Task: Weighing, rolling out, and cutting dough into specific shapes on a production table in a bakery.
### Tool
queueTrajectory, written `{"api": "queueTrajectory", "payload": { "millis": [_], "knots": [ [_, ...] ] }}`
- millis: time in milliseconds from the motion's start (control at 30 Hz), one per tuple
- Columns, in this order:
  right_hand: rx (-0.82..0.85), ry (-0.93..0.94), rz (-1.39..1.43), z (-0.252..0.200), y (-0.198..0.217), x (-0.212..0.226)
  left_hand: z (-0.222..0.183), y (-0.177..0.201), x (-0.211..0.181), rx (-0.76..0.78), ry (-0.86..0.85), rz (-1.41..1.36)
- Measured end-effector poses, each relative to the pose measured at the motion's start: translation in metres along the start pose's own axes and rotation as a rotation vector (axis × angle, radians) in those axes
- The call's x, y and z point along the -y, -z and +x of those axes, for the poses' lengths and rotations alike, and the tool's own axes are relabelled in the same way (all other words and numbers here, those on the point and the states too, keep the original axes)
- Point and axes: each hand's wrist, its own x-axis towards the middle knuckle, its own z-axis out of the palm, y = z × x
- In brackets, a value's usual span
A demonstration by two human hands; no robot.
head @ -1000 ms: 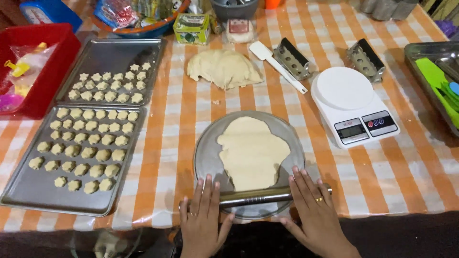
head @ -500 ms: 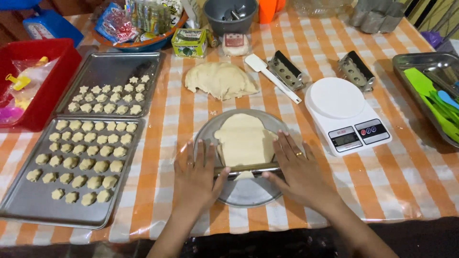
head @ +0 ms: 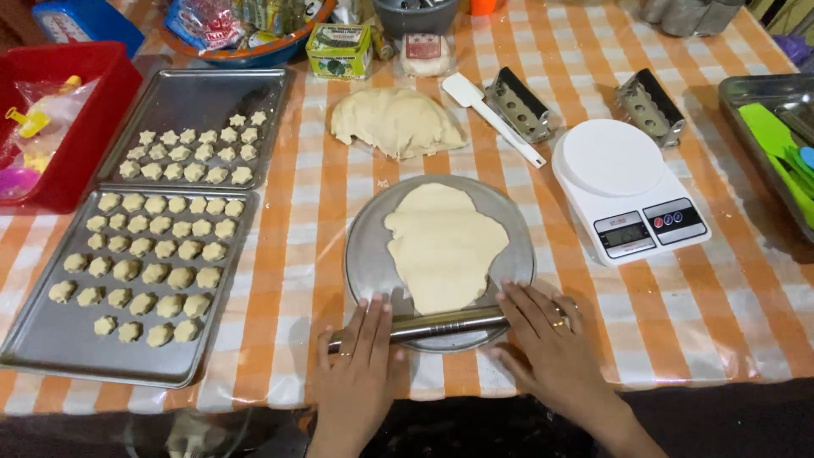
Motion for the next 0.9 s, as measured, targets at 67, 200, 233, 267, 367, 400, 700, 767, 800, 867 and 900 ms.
{"api": "queueTrajectory", "payload": {
  "millis": [67,200,233,267,367,400,700,767,800,867,900],
  "knots": [
    [-0.032,-0.007,0.048,-0.01,-0.001,-0.005,0.003,0.012,0.007,-0.04,-0.026,-0.099],
    [-0.074,0.099,0.211,-0.018,-0.002,-0.022,0.004,0.025,0.016,-0.05,-0.075,-0.264],
    [-0.078,0.1,0.209,-0.014,0.003,-0.024,0.005,0.026,0.018,-0.054,-0.076,-0.262],
    [-0.096,0.126,0.228,-0.01,0.007,-0.025,0.006,0.027,0.02,-0.096,-0.112,-0.244],
    [-0.119,0.208,0.121,0.011,0.018,-0.043,0.028,0.045,0.026,-0.182,-0.173,-0.215],
    [-0.124,0.264,-0.003,0.019,0.02,-0.05,0.037,0.054,0.028,-0.223,-0.198,-0.204],
    [0.037,0.265,0.484,0.155,-0.03,-0.133,0.074,-0.011,0.004,-0.048,-0.215,-0.07],
    [0.106,0.197,0.504,0.152,-0.049,-0.135,0.068,-0.029,-0.002,-0.006,-0.166,-0.162],
    [0.179,0.127,0.527,0.152,-0.06,-0.136,0.065,-0.039,-0.005,0.041,-0.116,-0.257],
    [0.151,0.107,0.562,0.154,-0.048,-0.124,0.063,-0.042,-0.004,0.081,-0.05,-0.201],
    [0.128,0.085,0.599,0.151,-0.043,-0.117,0.058,-0.042,-0.005,0.126,0.017,-0.146]
  ]
}}
